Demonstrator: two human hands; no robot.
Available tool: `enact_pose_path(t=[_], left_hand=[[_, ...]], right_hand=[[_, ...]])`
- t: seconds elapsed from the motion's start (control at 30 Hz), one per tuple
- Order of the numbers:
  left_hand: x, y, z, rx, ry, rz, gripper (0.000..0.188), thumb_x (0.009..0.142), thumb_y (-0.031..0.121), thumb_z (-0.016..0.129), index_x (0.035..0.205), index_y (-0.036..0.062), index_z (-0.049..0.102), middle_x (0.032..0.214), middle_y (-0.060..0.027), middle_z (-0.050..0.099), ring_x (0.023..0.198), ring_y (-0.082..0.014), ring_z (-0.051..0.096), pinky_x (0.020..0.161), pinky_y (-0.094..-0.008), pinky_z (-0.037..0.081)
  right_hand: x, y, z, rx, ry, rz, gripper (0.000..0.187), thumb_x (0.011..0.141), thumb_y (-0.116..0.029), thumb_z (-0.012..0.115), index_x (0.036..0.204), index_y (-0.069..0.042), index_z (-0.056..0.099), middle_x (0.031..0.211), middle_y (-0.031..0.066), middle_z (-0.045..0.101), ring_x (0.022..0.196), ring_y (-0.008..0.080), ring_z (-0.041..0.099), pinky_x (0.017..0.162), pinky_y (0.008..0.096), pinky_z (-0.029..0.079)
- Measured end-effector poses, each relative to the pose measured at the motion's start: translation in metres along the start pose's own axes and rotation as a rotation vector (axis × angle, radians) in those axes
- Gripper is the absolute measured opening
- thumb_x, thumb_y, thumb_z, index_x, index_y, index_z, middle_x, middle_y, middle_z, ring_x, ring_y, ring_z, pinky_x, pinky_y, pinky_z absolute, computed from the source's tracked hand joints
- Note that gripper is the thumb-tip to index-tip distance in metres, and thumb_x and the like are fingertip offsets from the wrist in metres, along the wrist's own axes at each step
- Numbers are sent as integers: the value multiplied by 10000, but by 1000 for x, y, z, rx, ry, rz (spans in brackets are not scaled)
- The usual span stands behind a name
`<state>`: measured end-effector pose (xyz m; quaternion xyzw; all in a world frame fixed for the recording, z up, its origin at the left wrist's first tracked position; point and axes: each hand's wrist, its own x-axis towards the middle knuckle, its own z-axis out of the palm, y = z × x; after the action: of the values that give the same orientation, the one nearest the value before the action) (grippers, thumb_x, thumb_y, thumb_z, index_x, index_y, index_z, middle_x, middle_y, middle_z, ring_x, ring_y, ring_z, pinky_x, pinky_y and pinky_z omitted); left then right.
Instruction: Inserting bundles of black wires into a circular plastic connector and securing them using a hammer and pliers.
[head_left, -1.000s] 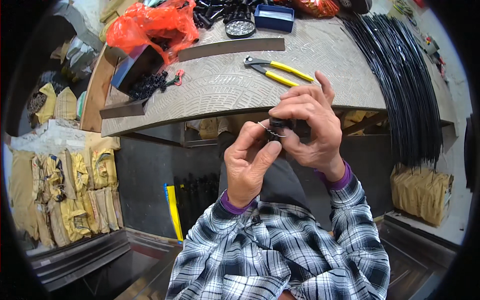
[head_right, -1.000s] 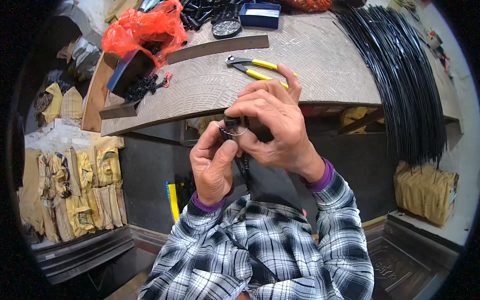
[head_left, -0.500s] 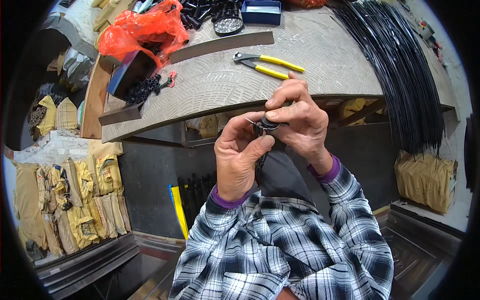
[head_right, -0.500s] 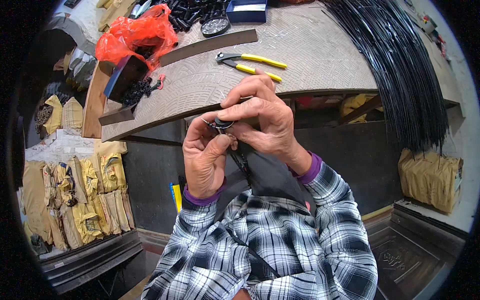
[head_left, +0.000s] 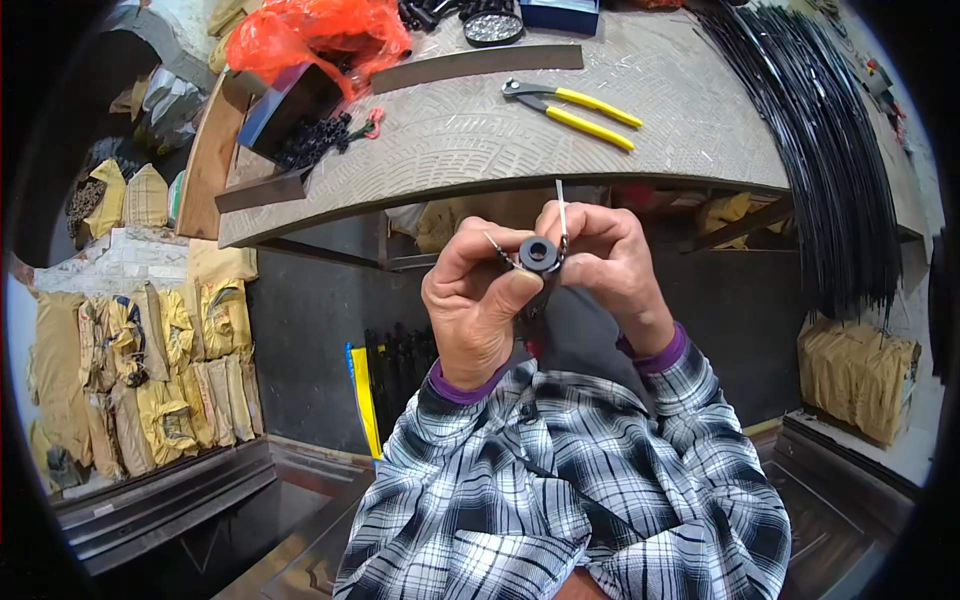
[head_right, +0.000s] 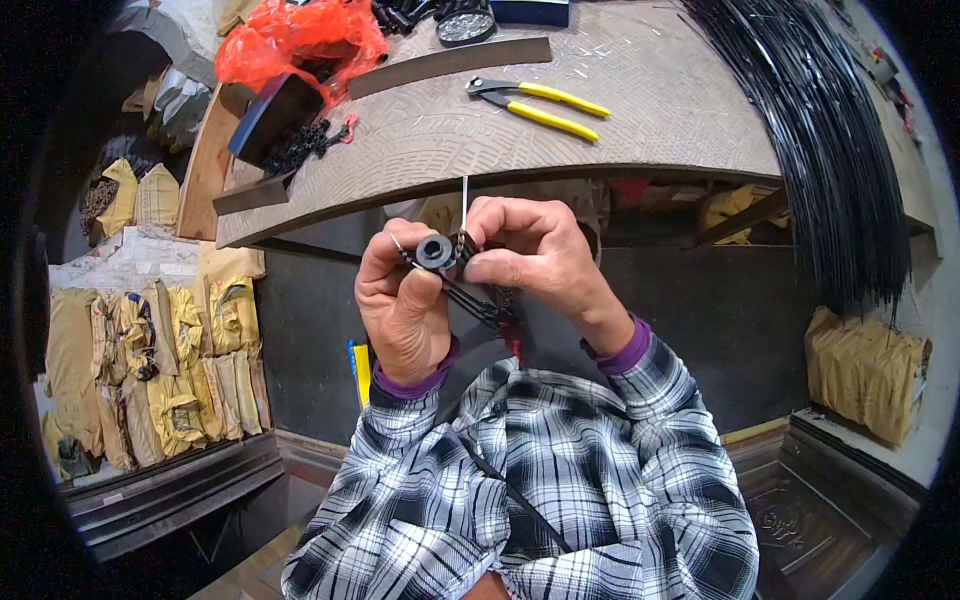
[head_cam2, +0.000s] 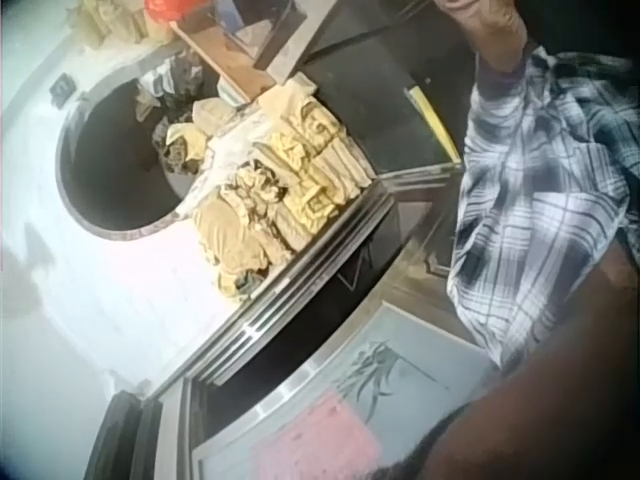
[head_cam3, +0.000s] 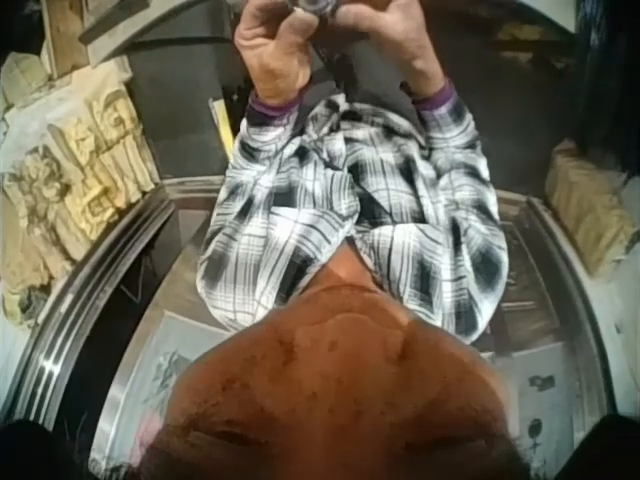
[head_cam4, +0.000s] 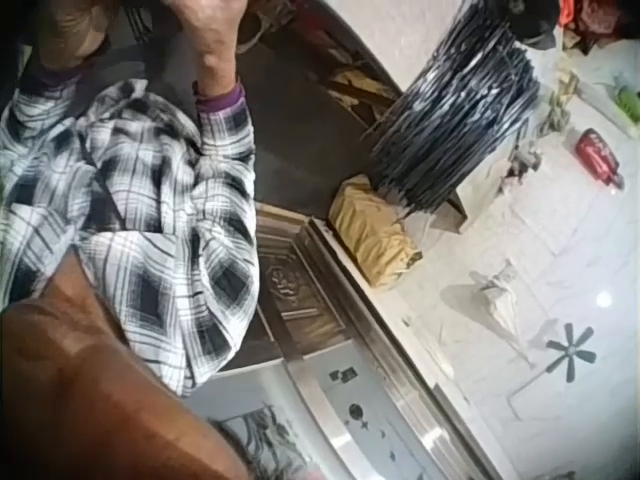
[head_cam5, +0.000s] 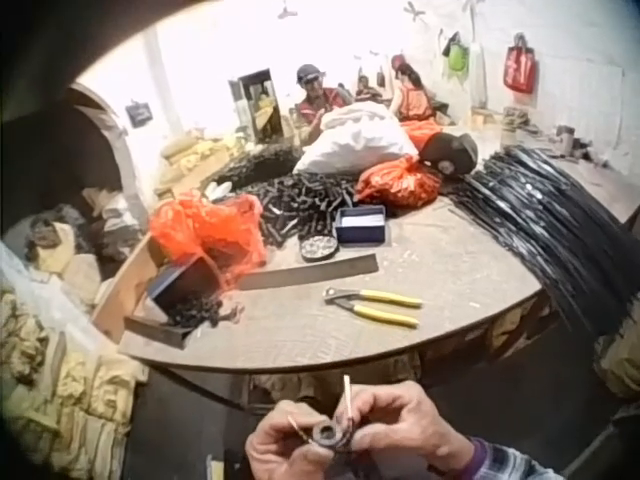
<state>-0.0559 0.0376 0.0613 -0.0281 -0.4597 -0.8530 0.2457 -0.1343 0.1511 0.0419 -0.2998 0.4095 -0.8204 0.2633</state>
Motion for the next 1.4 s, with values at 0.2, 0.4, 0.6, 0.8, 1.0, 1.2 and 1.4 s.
enact_pose_path(t=[0.2, 0.4, 0.6, 0.8, 1.0, 1.2, 1.4], left_hand=[[-16, 20, -5, 163, 60, 103, 245, 730, 93, 707, 915, -26, 600, 817, -22, 511, 748, -87, 468, 707, -219, 372], [-17, 38, -23, 204, -85, 24, 260, 767, 165, 683, 924, -25, 598, 810, -17, 501, 742, -82, 452, 694, -209, 359], [-22, 44, -38, 177, -172, 6, 357, 754, 293, 698, 915, -11, 602, 824, -24, 501, 753, -85, 448, 692, -211, 348], [-32, 46, -46, 176, -201, -15, 366, 760, 326, 687, 903, 3, 590, 800, -25, 491, 735, -101, 427, 676, -227, 337], [-37, 47, -49, 193, -151, 5, 364, 763, 317, 684, 905, -3, 583, 804, -28, 493, 744, -105, 431, 700, -229, 339], [-32, 50, -52, 169, -124, 2, 345, 765, 280, 684, 919, -11, 581, 821, -32, 490, 772, -107, 444, 724, -232, 351], [-33, 40, -53, 179, -22, -2, 290, 776, 205, 674, 935, -18, 582, 857, -38, 492, 780, -96, 456, 729, -218, 366]], right_hand=[[1, -5, 24, -370, -125, -137, 180, 653, -54, 698, 723, -2, 541, 737, 60, 544, 688, 131, 513, 632, 244, 411], [4, -1, 39, -484, -160, -238, 274, 639, -65, 742, 661, -4, 476, 651, 48, 503, 604, 107, 485, 533, 237, 378], [14, 0, 47, -234, -243, 6, 308, 600, -108, 794, 684, -46, 505, 663, 25, 512, 656, 113, 502, 579, 228, 388], [21, -9, 43, -287, -508, 33, 266, 632, -165, 784, 656, -31, 556, 639, 35, 562, 581, 106, 527, 518, 233, 380], [32, -16, 48, -405, -587, 67, 330, 608, -160, 808, 629, -44, 500, 599, 15, 550, 547, 92, 520, 483, 236, 367], [26, -6, 53, -473, -406, 36, 336, 587, -180, 813, 712, -30, 540, 666, 33, 572, 609, 110, 550, 561, 244, 421], [-11, 28, 77, -1105, 155, -690, 341, 656, -133, 719, 952, -2, 610, 749, 97, 615, 664, 257, 611, 667, 346, 518]])
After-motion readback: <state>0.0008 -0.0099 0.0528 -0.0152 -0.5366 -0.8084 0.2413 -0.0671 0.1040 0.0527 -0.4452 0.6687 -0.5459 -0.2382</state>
